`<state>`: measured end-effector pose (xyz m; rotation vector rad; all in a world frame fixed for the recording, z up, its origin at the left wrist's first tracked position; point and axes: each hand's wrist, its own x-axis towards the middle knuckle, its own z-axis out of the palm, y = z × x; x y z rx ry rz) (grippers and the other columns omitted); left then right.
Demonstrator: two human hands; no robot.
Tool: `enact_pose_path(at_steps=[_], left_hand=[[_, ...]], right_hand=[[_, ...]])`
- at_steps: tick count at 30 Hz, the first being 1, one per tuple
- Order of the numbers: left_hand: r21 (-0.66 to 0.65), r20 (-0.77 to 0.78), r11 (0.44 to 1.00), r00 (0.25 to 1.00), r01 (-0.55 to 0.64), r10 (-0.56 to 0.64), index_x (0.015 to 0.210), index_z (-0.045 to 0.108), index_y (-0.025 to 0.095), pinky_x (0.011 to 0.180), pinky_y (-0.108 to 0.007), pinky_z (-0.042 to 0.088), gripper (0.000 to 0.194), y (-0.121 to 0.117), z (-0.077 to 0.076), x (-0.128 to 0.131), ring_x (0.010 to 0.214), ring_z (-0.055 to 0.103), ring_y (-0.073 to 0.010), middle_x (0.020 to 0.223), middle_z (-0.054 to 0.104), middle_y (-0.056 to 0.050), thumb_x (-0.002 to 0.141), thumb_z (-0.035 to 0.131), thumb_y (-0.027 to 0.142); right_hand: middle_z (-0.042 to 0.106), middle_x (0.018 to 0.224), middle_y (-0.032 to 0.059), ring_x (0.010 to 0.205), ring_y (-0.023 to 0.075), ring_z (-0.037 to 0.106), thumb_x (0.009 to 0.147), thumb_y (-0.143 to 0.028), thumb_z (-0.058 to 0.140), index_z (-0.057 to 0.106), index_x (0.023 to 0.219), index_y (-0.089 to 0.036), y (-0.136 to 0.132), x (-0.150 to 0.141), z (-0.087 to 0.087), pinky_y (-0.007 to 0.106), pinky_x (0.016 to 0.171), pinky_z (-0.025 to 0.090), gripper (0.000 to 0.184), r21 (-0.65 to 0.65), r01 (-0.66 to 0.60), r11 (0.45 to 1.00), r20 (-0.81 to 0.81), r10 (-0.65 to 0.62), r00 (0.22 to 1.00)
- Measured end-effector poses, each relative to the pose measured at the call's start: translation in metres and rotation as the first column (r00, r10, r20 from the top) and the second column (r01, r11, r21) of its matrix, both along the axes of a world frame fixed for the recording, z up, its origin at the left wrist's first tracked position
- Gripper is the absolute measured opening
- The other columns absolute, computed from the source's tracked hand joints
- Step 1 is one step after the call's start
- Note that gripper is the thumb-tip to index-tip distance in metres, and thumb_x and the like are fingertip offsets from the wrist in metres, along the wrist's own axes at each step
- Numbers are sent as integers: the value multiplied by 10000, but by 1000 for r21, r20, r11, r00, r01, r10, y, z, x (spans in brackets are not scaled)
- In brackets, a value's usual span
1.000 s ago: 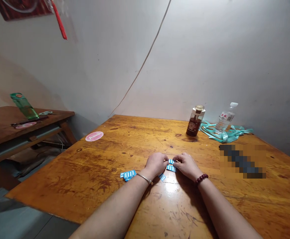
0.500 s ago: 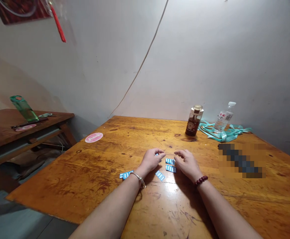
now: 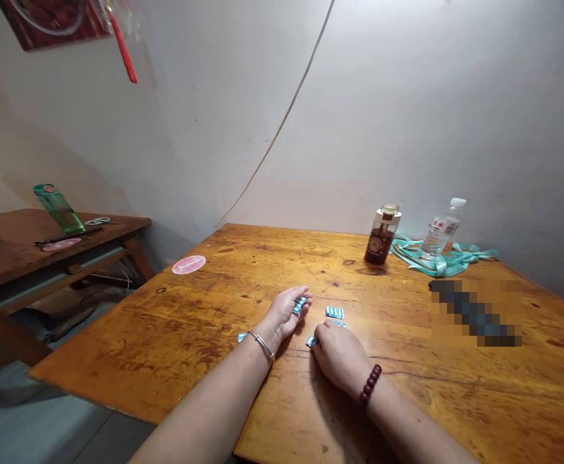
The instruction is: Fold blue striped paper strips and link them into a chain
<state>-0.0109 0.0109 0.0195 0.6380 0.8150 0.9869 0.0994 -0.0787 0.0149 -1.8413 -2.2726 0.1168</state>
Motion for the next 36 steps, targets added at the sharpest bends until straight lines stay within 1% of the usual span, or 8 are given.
enact_pose_path(at_steps=[4,8,10,15,19,23,29,36], left_hand=[[2,47,999,998,38,-38,827,505,117,467,-140,443,166,-1,-4,-1,595,573,-85,704,572,-40,674,564,143],[-9,125,990,982,141,-139,894,481,111,597,-197,485,244,-4,-5,-3,721,594,-125,798,579,-74,661,517,46],[13,141,980,970,200,-200,924,474,108,648,-220,487,315,-7,-3,-3,784,589,-138,855,575,-91,636,490,-19],[108,88,944,943,313,-322,992,476,97,653,-219,482,381,-19,6,-1,715,590,-112,944,570,-124,636,512,-34],[129,28,932,938,338,-345,983,500,111,625,-179,474,301,-25,9,1,644,579,-75,919,584,-112,688,558,85],[111,3,931,937,348,-351,912,512,108,592,-176,469,200,-25,6,2,632,578,-84,821,588,-89,723,542,167],[43,81,930,926,365,-368,913,505,111,640,-235,479,178,-23,2,2,638,577,-100,827,580,-89,751,483,180],[114,77,862,861,494,-503,970,529,102,708,-213,453,309,-30,10,2,704,571,-90,864,580,-81,670,481,46]], right_hand=[[575,748,84,668,154,513,749,-191,404,544,684,-159,-1,6,-1,244,566,308,157,14,-4,1000,-71,5,997],[540,655,25,604,126,471,746,-203,409,493,655,-178,1,16,-2,223,550,316,127,93,46,995,-373,-8,928],[502,588,-10,546,111,444,755,-236,412,473,650,-184,5,21,-1,212,520,321,132,91,78,993,-570,-13,822],[536,657,-12,600,109,483,724,-314,499,512,726,-175,10,28,3,221,570,380,140,74,75,994,-897,33,440],[573,708,-1,660,131,535,673,-340,577,484,1027,-181,9,27,8,255,620,416,399,-26,88,996,-981,-42,189],[599,785,25,697,140,560,667,-333,587,539,874,-178,7,27,12,254,632,430,263,-118,5,993,-992,-118,30],[562,644,-6,565,108,530,631,-318,612,518,697,-166,9,30,9,219,527,421,191,-134,97,986,-991,-134,-4],[590,656,3,559,111,533,647,-338,592,511,809,-172,11,32,11,213,501,412,246,-189,130,973,-982,-187,-30]])
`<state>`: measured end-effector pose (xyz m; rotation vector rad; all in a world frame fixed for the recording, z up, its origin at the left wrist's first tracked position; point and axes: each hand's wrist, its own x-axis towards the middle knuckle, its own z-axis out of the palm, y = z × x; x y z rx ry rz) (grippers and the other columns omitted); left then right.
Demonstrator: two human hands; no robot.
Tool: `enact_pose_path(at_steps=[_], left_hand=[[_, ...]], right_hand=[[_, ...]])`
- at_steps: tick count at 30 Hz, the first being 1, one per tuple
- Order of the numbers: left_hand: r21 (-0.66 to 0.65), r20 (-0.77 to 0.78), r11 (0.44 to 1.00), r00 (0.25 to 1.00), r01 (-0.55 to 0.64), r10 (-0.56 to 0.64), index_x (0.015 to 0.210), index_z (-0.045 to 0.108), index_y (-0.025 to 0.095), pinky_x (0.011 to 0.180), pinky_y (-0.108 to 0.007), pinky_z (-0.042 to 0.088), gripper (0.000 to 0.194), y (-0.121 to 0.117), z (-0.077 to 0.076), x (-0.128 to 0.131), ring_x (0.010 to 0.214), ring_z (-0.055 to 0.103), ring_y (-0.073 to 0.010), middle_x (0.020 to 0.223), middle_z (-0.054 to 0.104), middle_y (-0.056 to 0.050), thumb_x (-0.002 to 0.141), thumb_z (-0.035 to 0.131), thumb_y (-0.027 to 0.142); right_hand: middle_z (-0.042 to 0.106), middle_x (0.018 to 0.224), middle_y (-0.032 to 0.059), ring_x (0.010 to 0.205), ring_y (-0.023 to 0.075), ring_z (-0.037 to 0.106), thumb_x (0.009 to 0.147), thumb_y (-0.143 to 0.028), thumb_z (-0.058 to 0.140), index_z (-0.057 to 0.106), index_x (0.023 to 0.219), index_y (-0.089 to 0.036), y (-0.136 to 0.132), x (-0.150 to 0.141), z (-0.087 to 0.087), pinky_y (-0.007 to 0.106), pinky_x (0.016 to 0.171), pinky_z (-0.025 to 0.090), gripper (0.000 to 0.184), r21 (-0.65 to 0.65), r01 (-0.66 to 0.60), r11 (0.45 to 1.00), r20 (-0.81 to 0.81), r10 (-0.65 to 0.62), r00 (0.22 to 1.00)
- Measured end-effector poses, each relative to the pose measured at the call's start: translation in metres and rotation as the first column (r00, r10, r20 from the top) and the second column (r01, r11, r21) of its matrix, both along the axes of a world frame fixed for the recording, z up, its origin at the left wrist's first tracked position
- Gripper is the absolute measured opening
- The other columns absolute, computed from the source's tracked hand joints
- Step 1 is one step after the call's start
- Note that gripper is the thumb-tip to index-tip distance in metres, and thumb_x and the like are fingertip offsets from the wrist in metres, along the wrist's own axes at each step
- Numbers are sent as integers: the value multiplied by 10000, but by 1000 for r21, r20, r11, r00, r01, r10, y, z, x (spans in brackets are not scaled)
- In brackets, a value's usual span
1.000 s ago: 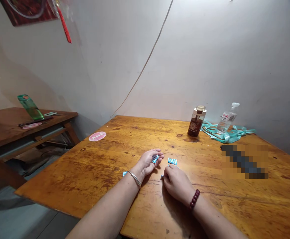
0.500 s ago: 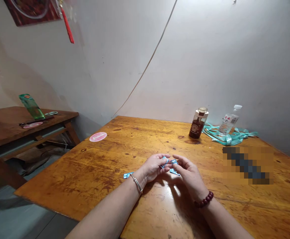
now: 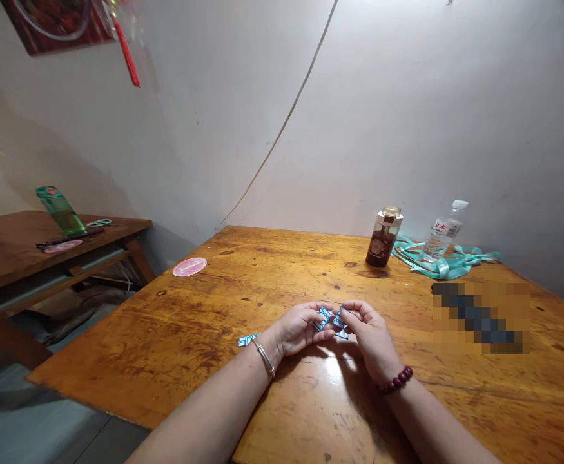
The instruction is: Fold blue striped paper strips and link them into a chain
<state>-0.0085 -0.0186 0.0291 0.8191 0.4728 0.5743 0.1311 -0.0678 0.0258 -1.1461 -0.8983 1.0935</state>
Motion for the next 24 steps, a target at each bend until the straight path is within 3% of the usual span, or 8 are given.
enact_pose_path(at_steps=[6,12,18,24], left_hand=[[-11,29,1000,1000,9,-9,983,542,69,742,-260,451,278,-3,2,2,793,575,-146,911,579,-130,735,435,139],[-4,17,999,999,-45,45,970,528,81,701,-233,472,273,0,-1,2,779,589,-141,915,583,-127,713,438,58],[13,2,993,993,-117,117,985,477,109,674,-215,483,294,2,-5,2,774,603,-152,873,583,-107,697,491,52],[0,-64,958,956,-287,287,981,466,118,571,-162,484,326,7,-4,1,752,606,-147,867,583,-101,672,522,32]], right_hand=[[549,614,-14,531,102,491,643,-393,585,526,677,-172,1,3,0,202,470,381,232,61,55,997,87,-60,994],[511,547,-43,458,78,452,630,-351,612,508,663,-174,3,5,-2,194,428,341,207,41,24,999,62,-27,998],[536,629,-35,530,97,517,632,-301,615,501,773,-187,3,4,-5,210,484,396,214,40,24,999,-13,-23,1000],[536,667,-17,559,96,520,648,-302,596,524,913,-184,5,17,-3,220,515,418,299,64,79,995,31,-81,996]])
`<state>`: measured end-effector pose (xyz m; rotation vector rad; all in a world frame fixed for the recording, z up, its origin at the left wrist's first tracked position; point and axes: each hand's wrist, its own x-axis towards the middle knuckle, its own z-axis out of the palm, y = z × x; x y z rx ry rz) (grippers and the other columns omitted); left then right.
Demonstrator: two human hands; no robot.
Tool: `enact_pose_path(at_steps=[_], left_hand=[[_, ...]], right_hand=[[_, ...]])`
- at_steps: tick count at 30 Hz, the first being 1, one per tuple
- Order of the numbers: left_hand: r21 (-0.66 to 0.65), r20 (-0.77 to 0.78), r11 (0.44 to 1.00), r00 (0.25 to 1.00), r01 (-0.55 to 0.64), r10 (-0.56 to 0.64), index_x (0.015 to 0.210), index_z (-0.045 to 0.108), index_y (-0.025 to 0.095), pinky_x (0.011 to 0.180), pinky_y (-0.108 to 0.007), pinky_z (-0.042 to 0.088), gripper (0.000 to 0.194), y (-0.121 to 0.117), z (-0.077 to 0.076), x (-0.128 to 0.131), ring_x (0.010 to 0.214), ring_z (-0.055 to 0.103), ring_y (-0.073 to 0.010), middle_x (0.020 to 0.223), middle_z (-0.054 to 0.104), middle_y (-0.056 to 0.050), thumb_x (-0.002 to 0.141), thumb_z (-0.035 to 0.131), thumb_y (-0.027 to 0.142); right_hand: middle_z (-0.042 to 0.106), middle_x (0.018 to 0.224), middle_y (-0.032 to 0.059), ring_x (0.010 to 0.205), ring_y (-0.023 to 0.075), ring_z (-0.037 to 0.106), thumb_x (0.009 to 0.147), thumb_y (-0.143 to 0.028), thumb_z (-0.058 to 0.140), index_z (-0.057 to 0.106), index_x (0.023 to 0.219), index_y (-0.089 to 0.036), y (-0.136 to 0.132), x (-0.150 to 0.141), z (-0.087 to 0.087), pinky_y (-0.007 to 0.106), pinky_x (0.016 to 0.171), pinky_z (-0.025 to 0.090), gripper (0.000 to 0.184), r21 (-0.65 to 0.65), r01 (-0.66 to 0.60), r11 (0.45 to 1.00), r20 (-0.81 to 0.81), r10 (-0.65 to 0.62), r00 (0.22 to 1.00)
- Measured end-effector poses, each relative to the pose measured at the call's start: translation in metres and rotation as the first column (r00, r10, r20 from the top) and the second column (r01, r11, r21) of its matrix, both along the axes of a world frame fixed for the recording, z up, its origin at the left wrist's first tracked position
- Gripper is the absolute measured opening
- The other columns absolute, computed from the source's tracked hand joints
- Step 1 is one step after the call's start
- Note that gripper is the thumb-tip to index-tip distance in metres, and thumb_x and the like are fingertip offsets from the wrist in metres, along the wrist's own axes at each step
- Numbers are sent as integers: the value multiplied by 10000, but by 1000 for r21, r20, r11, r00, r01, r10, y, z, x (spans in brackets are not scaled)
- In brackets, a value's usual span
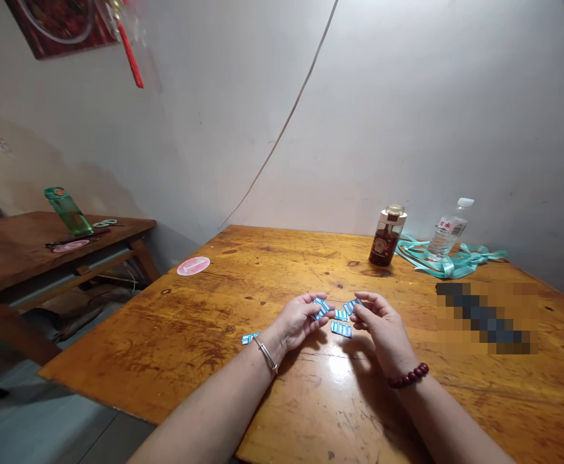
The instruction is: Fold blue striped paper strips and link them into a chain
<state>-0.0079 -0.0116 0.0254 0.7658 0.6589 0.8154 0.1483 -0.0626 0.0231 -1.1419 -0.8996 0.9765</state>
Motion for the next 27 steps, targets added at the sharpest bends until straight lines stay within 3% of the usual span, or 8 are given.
enact_pose_path(at_steps=[10,17,27], left_hand=[[7,-31,997,996,-79,79,912,481,131,518,-139,468,254,3,-1,-2,672,605,-113,833,591,-84,675,565,94],[13,-49,999,998,-44,44,823,492,112,555,-150,480,165,1,-3,0,739,604,-141,851,580,-96,677,568,97],[-81,34,995,998,64,-61,908,511,78,604,-219,509,213,2,-4,1,754,603,-175,883,583,-139,723,503,182]], right_hand=[[556,700,1,584,111,554,640,-320,608,513,777,-164,2,5,1,205,496,420,229,-25,44,999,-18,-45,999],[562,692,-16,576,88,537,618,-262,634,531,785,-172,2,3,2,214,553,441,216,-19,-8,1000,-69,7,998],[597,748,8,640,110,572,633,-207,612,543,875,-176,0,-3,2,239,624,470,254,-60,-89,994,-106,83,991]])
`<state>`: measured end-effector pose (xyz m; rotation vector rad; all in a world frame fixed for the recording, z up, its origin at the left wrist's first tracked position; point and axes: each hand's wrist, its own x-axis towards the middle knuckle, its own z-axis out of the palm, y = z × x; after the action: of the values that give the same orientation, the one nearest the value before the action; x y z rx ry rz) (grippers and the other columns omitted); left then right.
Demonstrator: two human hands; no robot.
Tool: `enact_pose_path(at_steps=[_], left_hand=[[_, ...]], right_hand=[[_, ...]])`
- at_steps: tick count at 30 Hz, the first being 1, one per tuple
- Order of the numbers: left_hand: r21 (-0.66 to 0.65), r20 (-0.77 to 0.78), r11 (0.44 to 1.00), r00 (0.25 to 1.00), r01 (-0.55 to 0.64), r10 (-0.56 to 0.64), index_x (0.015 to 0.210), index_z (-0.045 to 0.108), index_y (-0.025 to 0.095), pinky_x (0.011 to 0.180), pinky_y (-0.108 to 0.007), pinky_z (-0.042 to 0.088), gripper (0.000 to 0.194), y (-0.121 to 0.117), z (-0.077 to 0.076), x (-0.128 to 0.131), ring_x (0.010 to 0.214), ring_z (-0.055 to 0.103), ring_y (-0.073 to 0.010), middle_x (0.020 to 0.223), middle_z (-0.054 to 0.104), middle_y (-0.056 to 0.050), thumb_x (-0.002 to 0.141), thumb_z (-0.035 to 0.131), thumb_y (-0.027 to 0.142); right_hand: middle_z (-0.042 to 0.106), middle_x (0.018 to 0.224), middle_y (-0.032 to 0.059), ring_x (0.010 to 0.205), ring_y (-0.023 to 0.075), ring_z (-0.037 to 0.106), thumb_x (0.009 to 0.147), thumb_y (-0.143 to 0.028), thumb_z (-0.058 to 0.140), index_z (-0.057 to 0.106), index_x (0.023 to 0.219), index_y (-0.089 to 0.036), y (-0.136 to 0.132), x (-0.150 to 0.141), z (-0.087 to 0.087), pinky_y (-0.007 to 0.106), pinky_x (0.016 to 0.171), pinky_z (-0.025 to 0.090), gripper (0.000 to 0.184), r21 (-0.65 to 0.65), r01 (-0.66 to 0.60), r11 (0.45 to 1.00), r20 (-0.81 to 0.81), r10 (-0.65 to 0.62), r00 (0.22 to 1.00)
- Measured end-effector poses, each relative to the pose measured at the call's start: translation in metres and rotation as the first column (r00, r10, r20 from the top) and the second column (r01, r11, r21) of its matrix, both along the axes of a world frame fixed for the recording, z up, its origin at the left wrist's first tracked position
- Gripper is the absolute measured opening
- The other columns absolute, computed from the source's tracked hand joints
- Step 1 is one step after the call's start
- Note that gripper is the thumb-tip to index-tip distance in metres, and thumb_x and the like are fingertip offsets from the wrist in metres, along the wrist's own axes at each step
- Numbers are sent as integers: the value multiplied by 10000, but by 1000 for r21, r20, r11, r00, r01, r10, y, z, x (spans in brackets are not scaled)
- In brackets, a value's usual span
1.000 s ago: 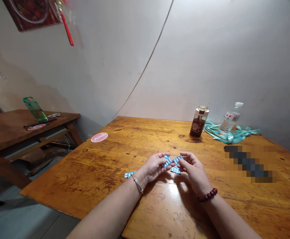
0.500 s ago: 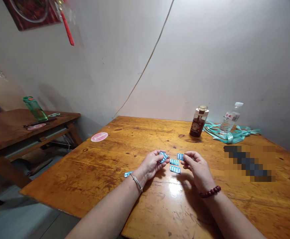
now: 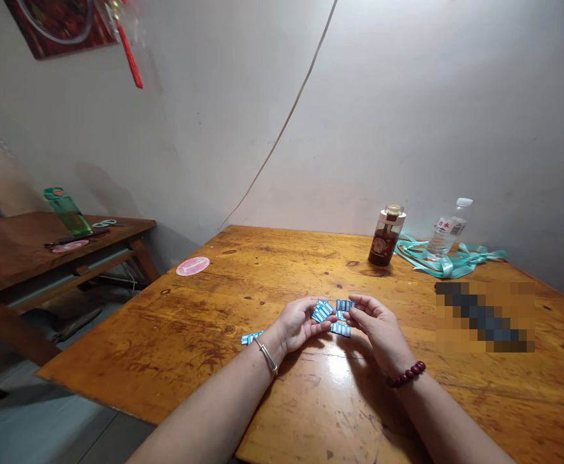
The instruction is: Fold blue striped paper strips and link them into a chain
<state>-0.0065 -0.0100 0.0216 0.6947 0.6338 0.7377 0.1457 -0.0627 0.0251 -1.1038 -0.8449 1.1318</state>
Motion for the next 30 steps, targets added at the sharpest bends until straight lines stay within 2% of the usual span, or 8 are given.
enact_pose_path(at_steps=[12,17,22,27,30], left_hand=[[20,-18,1000,1000,18,-18,917,505,87,603,-211,506,205,-2,1,1,759,603,-171,873,583,-140,714,485,111],[38,-23,999,999,-30,30,919,494,96,607,-212,501,208,-2,0,1,711,606,-147,834,580,-120,712,478,79],[88,-12,995,998,-53,54,941,490,112,615,-186,490,275,1,-4,-1,740,599,-136,815,576,-88,678,504,32],[131,-38,990,998,-49,54,984,497,138,599,-183,482,342,0,-5,-1,615,571,-74,785,568,-47,659,560,51],[162,-32,985,998,-52,58,948,515,133,601,-196,479,316,-4,-3,1,638,566,-83,800,565,-50,648,584,63]], right_hand=[[599,767,15,629,110,563,638,-198,598,543,869,-180,0,-1,-1,235,599,457,239,-24,-20,1000,7,20,1000],[551,638,-18,543,77,493,643,-210,591,550,730,-160,-1,-1,-2,190,508,391,108,2,-22,1000,50,21,999],[515,592,-30,525,77,455,664,-251,572,539,718,-162,-1,0,-4,193,498,356,109,18,-34,999,69,32,997],[496,574,-28,509,76,425,653,-247,570,535,673,-149,-4,-6,1,195,489,345,106,7,-69,998,182,67,981],[508,597,-21,515,80,425,660,-271,562,539,666,-155,-6,-11,1,197,481,345,118,31,-92,995,265,80,961]])
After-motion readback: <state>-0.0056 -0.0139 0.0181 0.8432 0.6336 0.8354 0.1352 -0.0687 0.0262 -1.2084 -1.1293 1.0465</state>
